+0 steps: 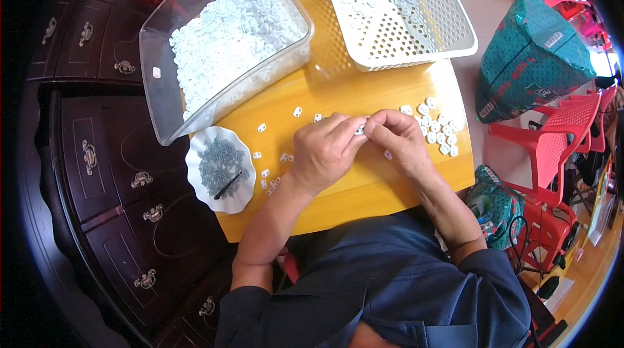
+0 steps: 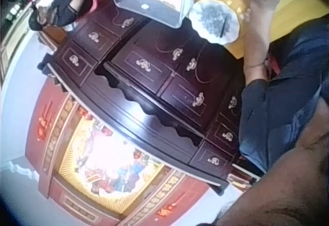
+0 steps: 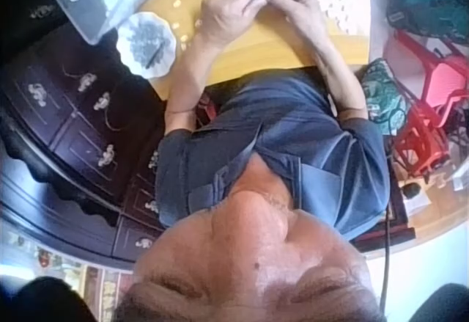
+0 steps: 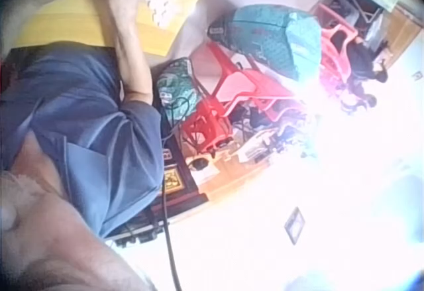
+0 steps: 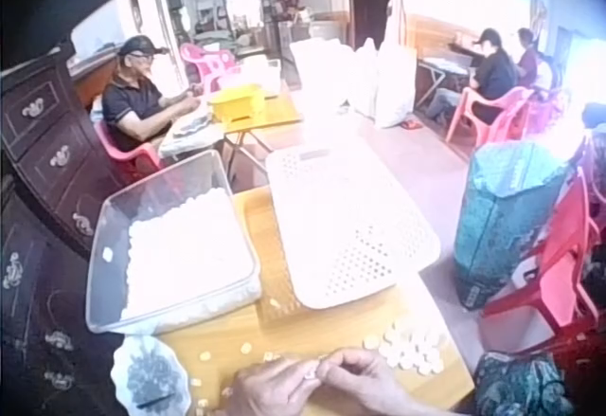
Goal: Manual assembly of small white plastic components on a workspace.
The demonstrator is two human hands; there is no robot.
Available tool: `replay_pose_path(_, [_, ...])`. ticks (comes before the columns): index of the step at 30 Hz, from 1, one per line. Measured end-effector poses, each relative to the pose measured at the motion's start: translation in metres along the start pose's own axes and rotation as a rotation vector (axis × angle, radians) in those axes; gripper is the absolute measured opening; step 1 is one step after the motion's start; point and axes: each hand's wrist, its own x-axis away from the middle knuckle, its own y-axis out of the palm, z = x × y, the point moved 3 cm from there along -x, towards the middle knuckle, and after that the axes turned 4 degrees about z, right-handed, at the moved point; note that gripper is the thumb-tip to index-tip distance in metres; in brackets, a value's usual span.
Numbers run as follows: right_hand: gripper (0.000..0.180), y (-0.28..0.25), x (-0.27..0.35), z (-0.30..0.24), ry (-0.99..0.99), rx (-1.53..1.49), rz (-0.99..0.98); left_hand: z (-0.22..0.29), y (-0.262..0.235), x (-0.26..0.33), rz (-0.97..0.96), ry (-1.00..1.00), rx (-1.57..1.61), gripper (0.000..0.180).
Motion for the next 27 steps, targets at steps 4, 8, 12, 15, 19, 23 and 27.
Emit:
replay_pose_path(4, [0.01, -0.001, 0.001, 0.001, 0.006, -0.029, -0.013, -0.005, 0.001, 0.002, 0.027, 0.005, 0.075, 0.026])
replay_pose_path(8, [0.01, -0.001, 0.001, 0.0, 0.016, -0.022, 0.012, -0.002, 0.002, 0.001, -0.006, -0.085, 0.151, 0.028])
replay_pose_path(12, [0.01, 0.002, 0.001, 0.0, 0.006, -0.052, 0.003, -0.002, 0.0, 0.001, -0.012, -0.141, 0.174, 0.028])
replay_pose_path(15, [0.01, 0.001, 0.001, 0.001, 0.008, -0.034, 0.005, -0.005, 0.001, 0.0, 0.008, -0.075, 0.169, 0.027])
replay_pose_path(19, [0.009, -0.001, 0.001, 0.001, 0.01, -0.011, 0.001, -0.007, 0.003, 0.0, 0.029, -0.059, 0.152, 0.024])
replay_pose_path(23, [0.01, -0.002, 0.001, 0.0, 0.004, 0.006, -0.009, -0.007, 0.003, 0.0, 0.03, -0.024, 0.13, 0.024])
replay_pose_path(27, [0.01, -0.01, 0.0, -0.003, 0.001, 0.069, 0.025, -0.005, 0.001, -0.001, -0.036, -0.153, 0.154, 0.024])
